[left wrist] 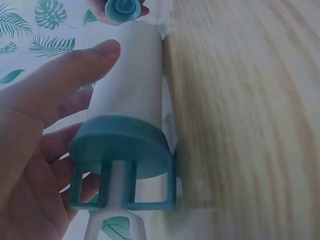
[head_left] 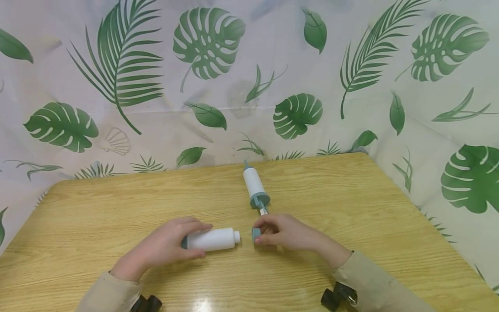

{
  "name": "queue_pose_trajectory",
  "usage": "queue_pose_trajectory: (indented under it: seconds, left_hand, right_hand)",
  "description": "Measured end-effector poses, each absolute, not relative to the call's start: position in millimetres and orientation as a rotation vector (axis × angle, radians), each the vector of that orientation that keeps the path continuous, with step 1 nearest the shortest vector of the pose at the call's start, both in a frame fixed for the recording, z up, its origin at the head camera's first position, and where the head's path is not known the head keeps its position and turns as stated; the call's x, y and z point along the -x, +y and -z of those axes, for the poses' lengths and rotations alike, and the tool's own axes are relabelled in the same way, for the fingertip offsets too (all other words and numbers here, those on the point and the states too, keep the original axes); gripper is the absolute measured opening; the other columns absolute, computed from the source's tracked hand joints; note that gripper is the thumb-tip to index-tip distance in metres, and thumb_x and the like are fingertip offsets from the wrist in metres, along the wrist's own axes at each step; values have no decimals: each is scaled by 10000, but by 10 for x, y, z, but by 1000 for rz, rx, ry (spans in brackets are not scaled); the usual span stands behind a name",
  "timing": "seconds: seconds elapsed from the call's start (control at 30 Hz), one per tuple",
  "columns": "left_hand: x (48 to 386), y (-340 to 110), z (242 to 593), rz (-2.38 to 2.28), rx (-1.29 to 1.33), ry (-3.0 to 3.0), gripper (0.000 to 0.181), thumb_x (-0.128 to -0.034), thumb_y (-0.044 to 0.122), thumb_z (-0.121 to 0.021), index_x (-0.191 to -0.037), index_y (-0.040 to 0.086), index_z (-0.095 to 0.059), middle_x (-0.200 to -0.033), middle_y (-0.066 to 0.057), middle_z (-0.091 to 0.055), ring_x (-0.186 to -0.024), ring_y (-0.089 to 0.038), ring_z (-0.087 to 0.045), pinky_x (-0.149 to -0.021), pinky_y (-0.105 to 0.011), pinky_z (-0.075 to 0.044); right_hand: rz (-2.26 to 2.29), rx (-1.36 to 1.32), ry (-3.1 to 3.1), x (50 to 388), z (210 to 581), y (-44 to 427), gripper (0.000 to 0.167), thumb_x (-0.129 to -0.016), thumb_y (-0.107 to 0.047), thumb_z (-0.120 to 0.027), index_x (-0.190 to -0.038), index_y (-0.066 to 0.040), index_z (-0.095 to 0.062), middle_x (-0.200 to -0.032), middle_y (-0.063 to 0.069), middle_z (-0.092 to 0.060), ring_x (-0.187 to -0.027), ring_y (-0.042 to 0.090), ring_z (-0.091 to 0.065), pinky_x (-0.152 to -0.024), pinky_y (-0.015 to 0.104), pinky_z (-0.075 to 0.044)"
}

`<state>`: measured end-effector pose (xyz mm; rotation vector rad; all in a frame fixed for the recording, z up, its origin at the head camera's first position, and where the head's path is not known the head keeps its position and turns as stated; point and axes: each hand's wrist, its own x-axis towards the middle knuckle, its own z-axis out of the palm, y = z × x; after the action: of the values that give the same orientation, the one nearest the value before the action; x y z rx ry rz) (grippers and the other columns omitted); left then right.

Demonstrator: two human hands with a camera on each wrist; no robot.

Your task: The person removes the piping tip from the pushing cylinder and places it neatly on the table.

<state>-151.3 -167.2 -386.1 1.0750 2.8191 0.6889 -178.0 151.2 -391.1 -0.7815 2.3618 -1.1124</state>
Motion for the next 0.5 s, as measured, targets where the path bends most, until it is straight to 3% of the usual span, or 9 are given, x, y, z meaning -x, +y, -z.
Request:
queue_pose_trajectory:
  seconds: [0.5]
  left_hand:
    - [1530, -1557, 3798, -767, -1153, 2888, 497, -824, 383, -745, -1249, 150, -631, -1184, 15, -599, -1093, -175, -551, -914, -393, -470]
  right_hand:
    - [1128, 831, 2371, 1758, 3814, 1432, 367, -880, -299, -698, -1163, -73, -633, -960, -54, -656, -860, 102, -601, -758, 281, -492]
